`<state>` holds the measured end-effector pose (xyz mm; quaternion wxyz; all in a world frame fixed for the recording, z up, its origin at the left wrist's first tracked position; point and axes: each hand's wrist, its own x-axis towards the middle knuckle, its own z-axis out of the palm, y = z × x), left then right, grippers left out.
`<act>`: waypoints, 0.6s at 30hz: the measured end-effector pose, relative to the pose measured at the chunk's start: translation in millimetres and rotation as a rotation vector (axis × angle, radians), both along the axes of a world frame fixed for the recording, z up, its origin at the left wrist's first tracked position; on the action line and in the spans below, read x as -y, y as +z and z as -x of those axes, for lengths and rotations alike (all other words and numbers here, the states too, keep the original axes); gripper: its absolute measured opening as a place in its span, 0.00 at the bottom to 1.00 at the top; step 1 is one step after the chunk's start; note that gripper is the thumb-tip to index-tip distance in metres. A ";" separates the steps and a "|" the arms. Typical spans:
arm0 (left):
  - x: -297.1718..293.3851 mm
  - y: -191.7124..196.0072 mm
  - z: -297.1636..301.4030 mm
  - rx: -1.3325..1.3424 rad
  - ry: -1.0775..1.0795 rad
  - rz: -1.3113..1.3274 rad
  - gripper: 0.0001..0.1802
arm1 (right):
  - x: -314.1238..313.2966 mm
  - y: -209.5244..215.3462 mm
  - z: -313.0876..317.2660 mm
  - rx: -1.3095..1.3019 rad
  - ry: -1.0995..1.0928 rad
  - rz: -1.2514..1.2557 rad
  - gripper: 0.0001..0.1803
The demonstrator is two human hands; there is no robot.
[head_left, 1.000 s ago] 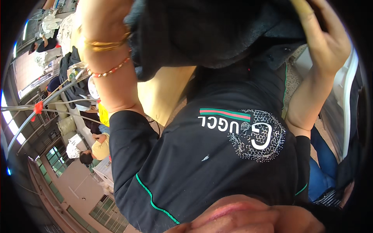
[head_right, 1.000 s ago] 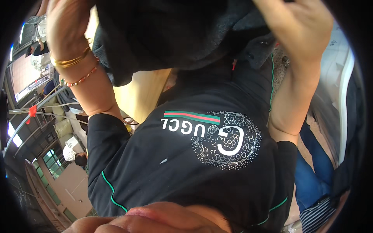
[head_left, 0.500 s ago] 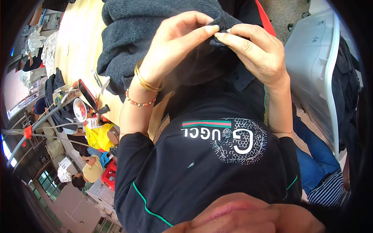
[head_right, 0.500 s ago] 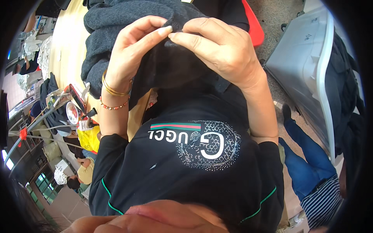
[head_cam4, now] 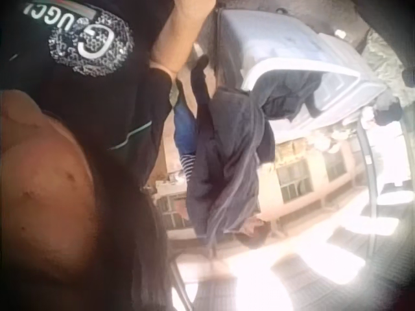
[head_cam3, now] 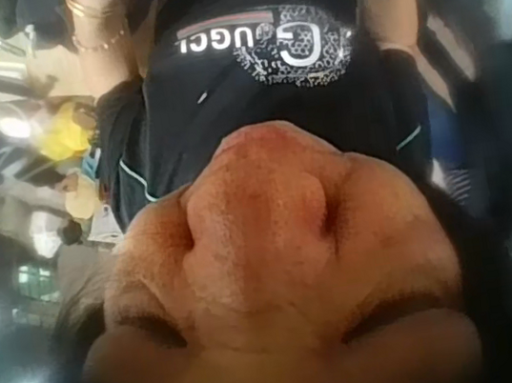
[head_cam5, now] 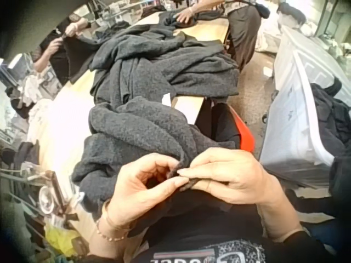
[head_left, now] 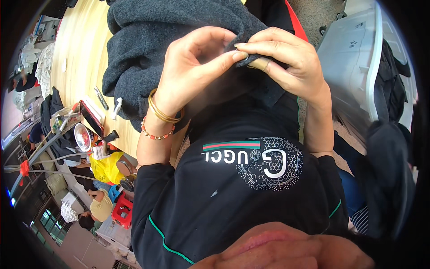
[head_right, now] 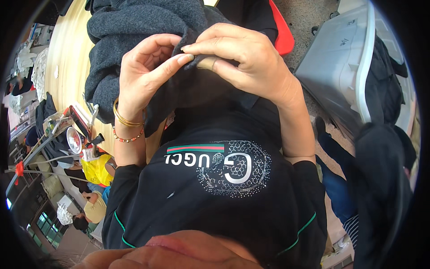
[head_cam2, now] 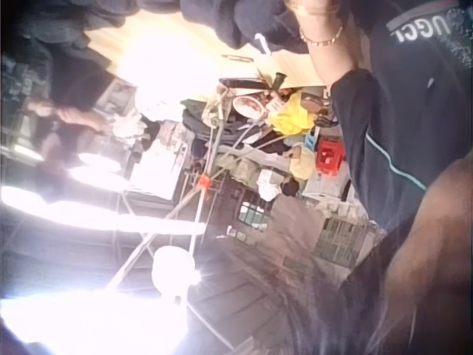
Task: Trimming loose threads from grey garments using thread nippers in a factory setting.
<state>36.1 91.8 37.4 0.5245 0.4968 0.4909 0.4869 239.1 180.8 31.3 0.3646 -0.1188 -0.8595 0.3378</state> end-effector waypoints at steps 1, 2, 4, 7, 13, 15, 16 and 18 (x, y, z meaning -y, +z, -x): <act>2.0 0.7 0.7 -0.032 0.000 -0.021 0.15 | -1.3 1.5 0.1 -0.003 0.026 0.015 0.16; 3.7 -2.2 2.1 0.001 -0.005 -0.017 0.16 | -0.1 2.8 1.4 -0.002 0.016 0.031 0.15; 3.8 -5.8 5.1 0.044 -0.013 -0.014 0.17 | 0.5 2.6 3.0 0.001 -0.001 0.029 0.14; 6.3 -11.8 5.7 0.068 0.000 -0.030 0.17 | 1.8 1.9 5.5 -0.013 -0.014 0.028 0.14; 8.0 -14.7 1.1 -0.102 0.067 -0.113 0.18 | 1.1 2.1 6.0 -0.014 -0.003 0.075 0.13; 8.1 -15.2 0.0 -0.164 0.080 -0.145 0.18 | 1.0 3.5 4.7 0.011 0.011 0.114 0.14; 8.4 -14.7 -0.6 -0.172 0.082 -0.138 0.18 | 1.3 5.9 4.2 0.037 0.015 0.124 0.16; 9.0 -13.3 -1.7 -0.177 0.083 -0.128 0.18 | 2.2 12.3 3.7 0.065 0.018 0.138 0.19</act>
